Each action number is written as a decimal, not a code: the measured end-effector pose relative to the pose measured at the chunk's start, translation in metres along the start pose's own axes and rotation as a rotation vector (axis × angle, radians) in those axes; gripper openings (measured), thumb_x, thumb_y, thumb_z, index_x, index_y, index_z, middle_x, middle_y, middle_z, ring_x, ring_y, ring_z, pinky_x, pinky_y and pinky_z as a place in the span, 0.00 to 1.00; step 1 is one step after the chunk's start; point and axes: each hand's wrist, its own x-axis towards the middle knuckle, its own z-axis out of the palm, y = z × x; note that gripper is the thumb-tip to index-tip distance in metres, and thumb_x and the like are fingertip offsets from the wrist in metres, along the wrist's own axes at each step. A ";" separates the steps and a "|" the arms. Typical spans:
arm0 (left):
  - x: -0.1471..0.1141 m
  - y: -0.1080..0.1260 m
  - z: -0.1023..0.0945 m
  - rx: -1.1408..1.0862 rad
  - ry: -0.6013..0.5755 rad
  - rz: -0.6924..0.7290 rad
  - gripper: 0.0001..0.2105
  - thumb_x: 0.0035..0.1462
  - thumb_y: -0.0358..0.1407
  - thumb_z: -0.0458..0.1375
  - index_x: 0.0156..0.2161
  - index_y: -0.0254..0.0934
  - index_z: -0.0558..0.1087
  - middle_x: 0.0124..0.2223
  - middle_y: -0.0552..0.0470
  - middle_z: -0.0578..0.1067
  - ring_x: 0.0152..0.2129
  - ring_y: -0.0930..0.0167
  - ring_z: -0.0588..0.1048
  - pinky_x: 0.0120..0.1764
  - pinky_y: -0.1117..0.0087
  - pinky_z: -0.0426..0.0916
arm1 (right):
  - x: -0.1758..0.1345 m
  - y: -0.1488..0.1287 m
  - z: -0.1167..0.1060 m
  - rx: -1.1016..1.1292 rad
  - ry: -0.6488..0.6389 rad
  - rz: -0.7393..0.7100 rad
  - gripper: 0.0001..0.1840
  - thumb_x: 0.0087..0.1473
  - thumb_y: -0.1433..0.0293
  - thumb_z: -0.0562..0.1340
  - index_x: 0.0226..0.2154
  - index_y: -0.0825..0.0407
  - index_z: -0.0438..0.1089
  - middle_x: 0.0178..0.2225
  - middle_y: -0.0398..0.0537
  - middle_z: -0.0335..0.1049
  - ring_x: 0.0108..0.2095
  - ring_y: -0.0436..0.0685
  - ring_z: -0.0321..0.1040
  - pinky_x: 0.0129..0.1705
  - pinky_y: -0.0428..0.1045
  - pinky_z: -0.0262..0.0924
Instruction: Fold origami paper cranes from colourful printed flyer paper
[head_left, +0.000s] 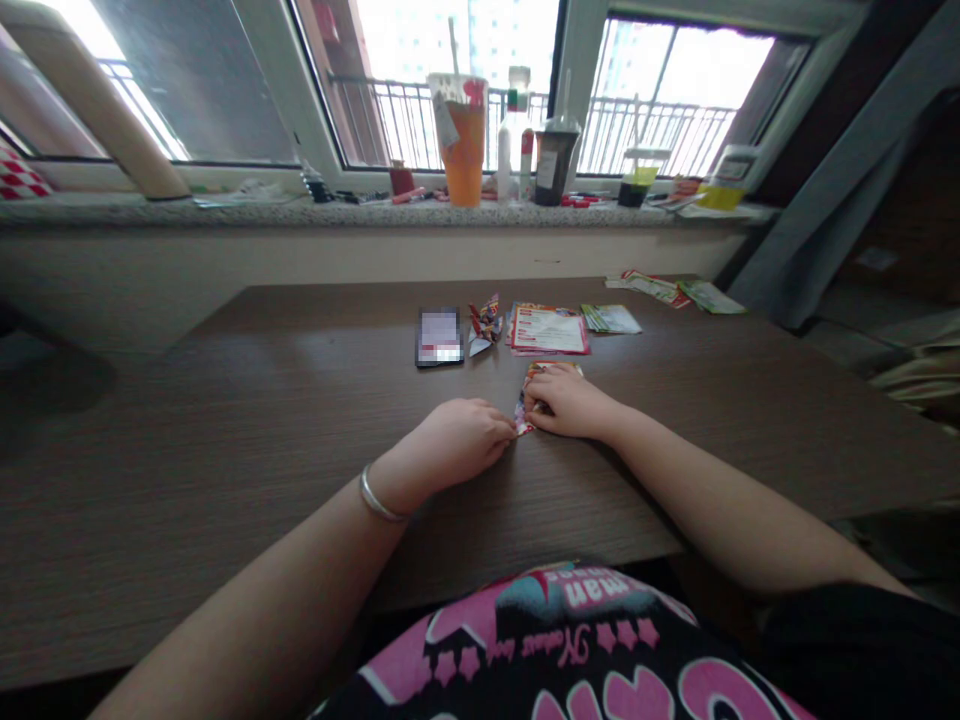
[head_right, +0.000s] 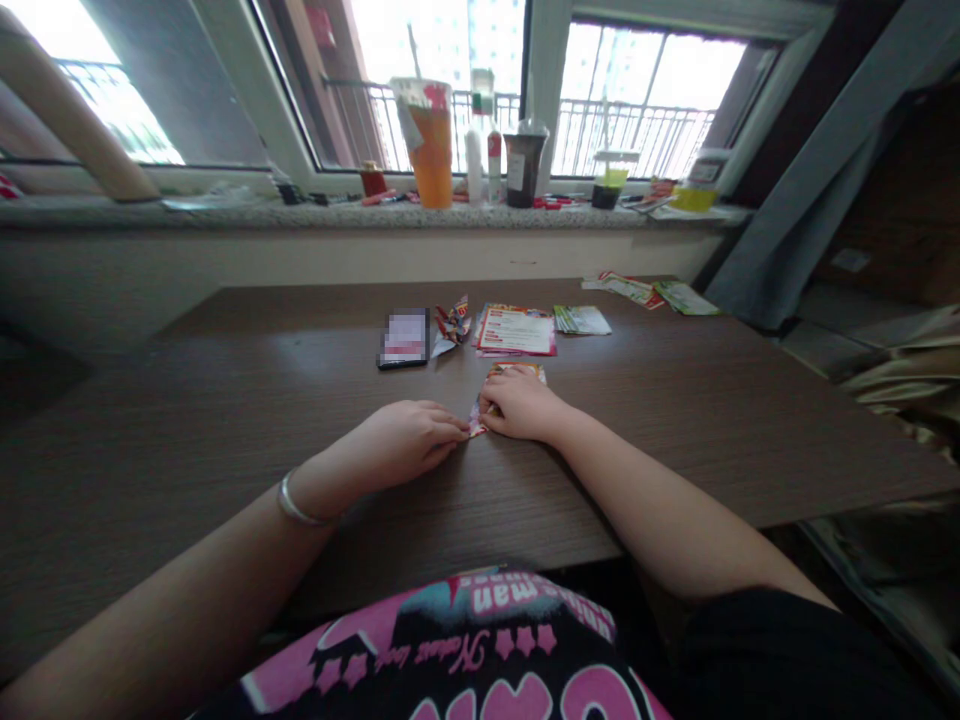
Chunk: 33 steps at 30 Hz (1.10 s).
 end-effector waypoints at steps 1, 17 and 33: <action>0.001 0.001 0.000 0.026 -0.020 0.001 0.11 0.62 0.31 0.52 0.39 0.36 0.77 0.38 0.47 0.80 0.37 0.68 0.77 0.44 0.67 0.71 | 0.000 -0.002 0.000 -0.039 0.008 -0.002 0.07 0.54 0.65 0.61 0.32 0.51 0.72 0.37 0.51 0.74 0.43 0.61 0.65 0.53 0.55 0.51; -0.001 -0.002 0.000 0.038 -0.073 -0.013 0.12 0.64 0.33 0.50 0.43 0.37 0.77 0.41 0.47 0.79 0.40 0.66 0.77 0.45 0.64 0.71 | 0.002 -0.009 0.004 0.035 -0.011 0.049 0.08 0.54 0.64 0.62 0.30 0.51 0.73 0.35 0.51 0.73 0.42 0.61 0.65 0.46 0.53 0.52; 0.002 0.003 0.000 0.111 -0.068 -0.010 0.10 0.63 0.31 0.50 0.43 0.38 0.75 0.42 0.49 0.77 0.38 0.67 0.75 0.42 0.65 0.70 | 0.004 -0.008 0.003 0.057 -0.041 0.049 0.08 0.54 0.65 0.62 0.30 0.52 0.74 0.35 0.49 0.74 0.41 0.60 0.65 0.47 0.53 0.51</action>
